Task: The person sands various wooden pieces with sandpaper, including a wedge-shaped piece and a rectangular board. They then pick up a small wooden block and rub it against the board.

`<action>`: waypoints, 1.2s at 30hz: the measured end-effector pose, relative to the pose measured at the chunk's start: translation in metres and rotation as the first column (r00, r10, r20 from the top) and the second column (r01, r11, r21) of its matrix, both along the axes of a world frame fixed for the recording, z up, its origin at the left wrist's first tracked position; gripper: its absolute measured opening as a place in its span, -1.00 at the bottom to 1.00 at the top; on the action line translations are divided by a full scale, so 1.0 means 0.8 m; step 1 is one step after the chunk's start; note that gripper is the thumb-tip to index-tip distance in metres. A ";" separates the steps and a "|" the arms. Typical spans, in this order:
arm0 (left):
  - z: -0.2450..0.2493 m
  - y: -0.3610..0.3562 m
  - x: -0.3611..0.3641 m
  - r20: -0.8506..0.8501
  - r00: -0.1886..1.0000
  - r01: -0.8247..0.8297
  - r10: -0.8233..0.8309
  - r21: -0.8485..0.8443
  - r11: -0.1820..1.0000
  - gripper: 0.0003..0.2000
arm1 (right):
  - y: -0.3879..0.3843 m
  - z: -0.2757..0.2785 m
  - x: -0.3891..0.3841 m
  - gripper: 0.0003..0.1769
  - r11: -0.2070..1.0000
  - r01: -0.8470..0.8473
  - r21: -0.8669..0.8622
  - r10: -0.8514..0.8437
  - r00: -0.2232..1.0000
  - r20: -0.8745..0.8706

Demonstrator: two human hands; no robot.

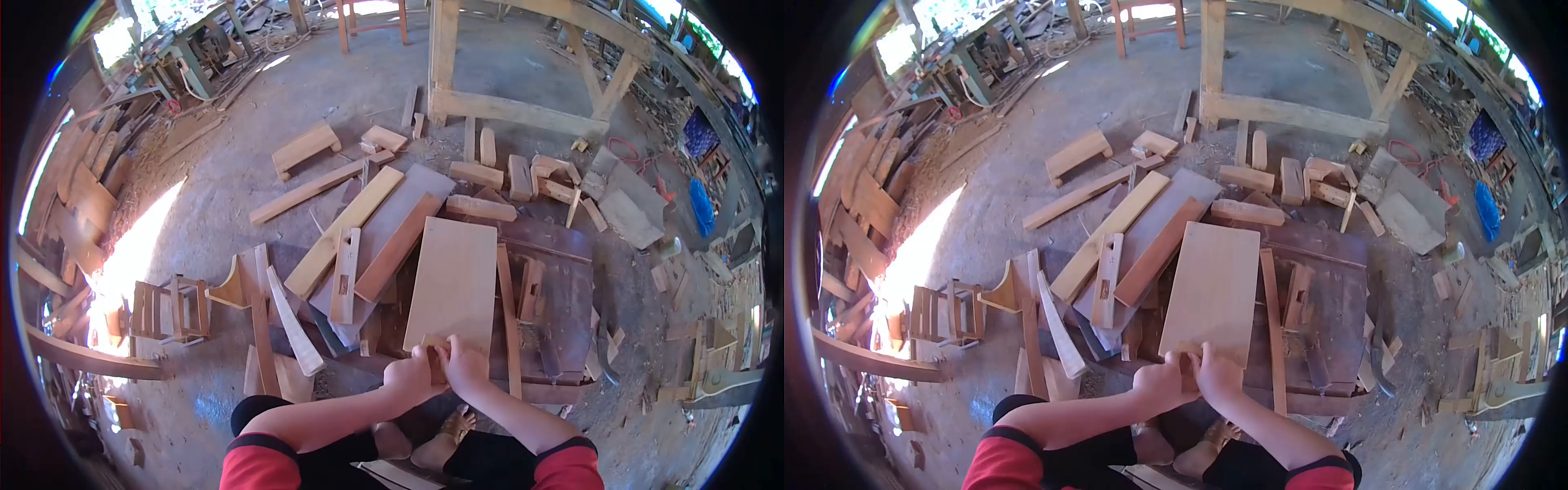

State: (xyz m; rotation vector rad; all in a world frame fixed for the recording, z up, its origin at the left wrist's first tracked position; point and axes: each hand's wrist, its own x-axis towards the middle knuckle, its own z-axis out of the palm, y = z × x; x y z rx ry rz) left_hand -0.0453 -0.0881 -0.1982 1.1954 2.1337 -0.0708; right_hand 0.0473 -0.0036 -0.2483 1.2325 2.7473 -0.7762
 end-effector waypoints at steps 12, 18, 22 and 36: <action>-0.083 0.359 -0.208 -0.186 0.972 -0.097 0.147 0.254 0.962 -0.37 | 0.355 -0.056 -0.242 -0.62 0.977 0.139 0.160 -0.129 0.989 -0.067; -0.012 0.278 -0.170 -0.258 0.962 0.006 0.088 0.342 0.940 -0.31 | 0.292 0.005 -0.191 -0.61 0.989 0.089 0.119 -0.050 0.954 -0.296; -0.004 0.119 -0.080 -0.165 0.977 0.173 -0.137 0.229 0.958 -0.23 | 0.134 0.020 -0.067 -0.60 0.993 0.036 -0.110 -0.040 0.999 -0.036; -0.079 0.316 -0.188 -0.281 0.959 0.103 -0.016 0.294 0.950 -0.32 | 0.308 -0.030 -0.199 -0.65 0.989 0.147 -0.021 -0.148 0.966 -0.212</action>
